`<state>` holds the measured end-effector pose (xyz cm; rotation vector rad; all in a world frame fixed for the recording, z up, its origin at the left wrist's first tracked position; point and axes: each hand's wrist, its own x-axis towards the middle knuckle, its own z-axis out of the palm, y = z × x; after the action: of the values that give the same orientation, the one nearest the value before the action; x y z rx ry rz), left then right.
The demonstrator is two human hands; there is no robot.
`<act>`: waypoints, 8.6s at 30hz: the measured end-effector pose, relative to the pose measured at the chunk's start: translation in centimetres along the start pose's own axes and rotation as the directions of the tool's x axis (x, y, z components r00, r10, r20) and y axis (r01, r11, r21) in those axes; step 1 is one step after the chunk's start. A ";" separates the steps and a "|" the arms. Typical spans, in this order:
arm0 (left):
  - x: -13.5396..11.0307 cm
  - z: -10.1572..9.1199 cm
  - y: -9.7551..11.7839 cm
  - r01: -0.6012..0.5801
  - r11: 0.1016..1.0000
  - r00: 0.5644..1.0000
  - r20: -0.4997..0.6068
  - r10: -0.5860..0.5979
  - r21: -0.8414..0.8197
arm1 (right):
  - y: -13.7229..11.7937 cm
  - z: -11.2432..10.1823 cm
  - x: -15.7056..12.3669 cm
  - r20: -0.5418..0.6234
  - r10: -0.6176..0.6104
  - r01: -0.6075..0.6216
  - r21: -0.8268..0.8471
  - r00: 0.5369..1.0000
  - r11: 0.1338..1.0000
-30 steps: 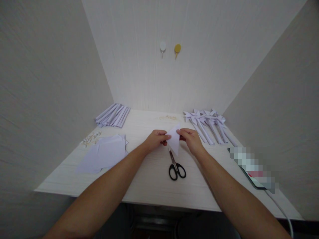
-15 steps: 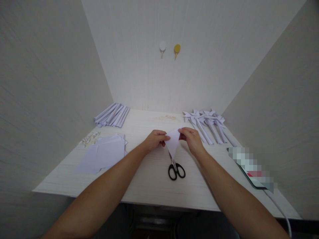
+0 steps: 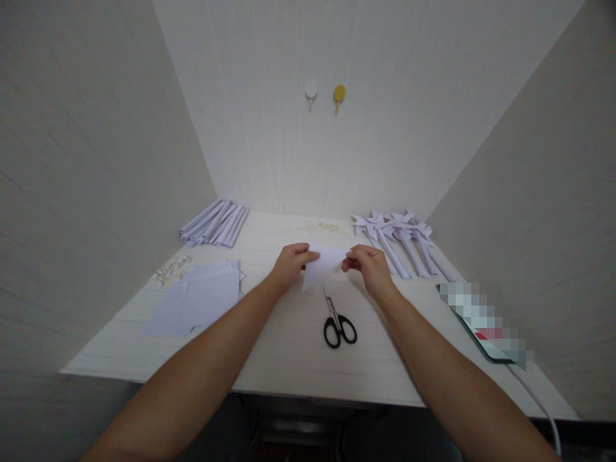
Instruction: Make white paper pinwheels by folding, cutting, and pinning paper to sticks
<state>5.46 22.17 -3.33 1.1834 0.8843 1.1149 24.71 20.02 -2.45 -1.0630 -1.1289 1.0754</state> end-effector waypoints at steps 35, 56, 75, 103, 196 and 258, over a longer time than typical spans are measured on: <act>-17.8 -0.8 12.3 -0.270 0.959 0.932 -0.273 0.237 -0.088 | -5.8 3.9 -12.8 0.026 0.359 0.003 -0.998 0.933 0.065; -28.3 -1.1 15.4 -0.425 0.902 0.878 -0.276 0.391 -0.071 | -6.6 5.9 -13.6 0.190 0.554 -0.053 -0.918 0.810 0.392; -27.2 0.1 15.0 -0.380 0.924 0.881 -0.289 0.375 0.041 | -10.8 7.3 -26.1 0.485 0.085 -0.085 -0.020 0.871 0.996; -27.2 0.2 15.2 -0.337 0.914 0.887 -0.250 0.389 0.227 | -9.7 6.1 -27.1 0.296 0.038 0.010 -0.162 0.954 0.987; -26.6 0.7 15.2 -0.189 0.982 0.978 -0.088 0.188 0.006 | -12.7 8.3 -27.3 0.318 0.220 -0.168 -0.183 0.922 0.969; -24.6 -0.7 11.9 -0.128 0.992 0.989 -0.079 0.126 -0.013 | -10.3 8.8 -26.0 0.277 0.272 -0.210 -0.234 0.921 0.949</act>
<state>-3.51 -1.28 7.38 1.2011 0.8660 1.2770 14.32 -6.43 4.81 -1.2476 -1.4031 1.3809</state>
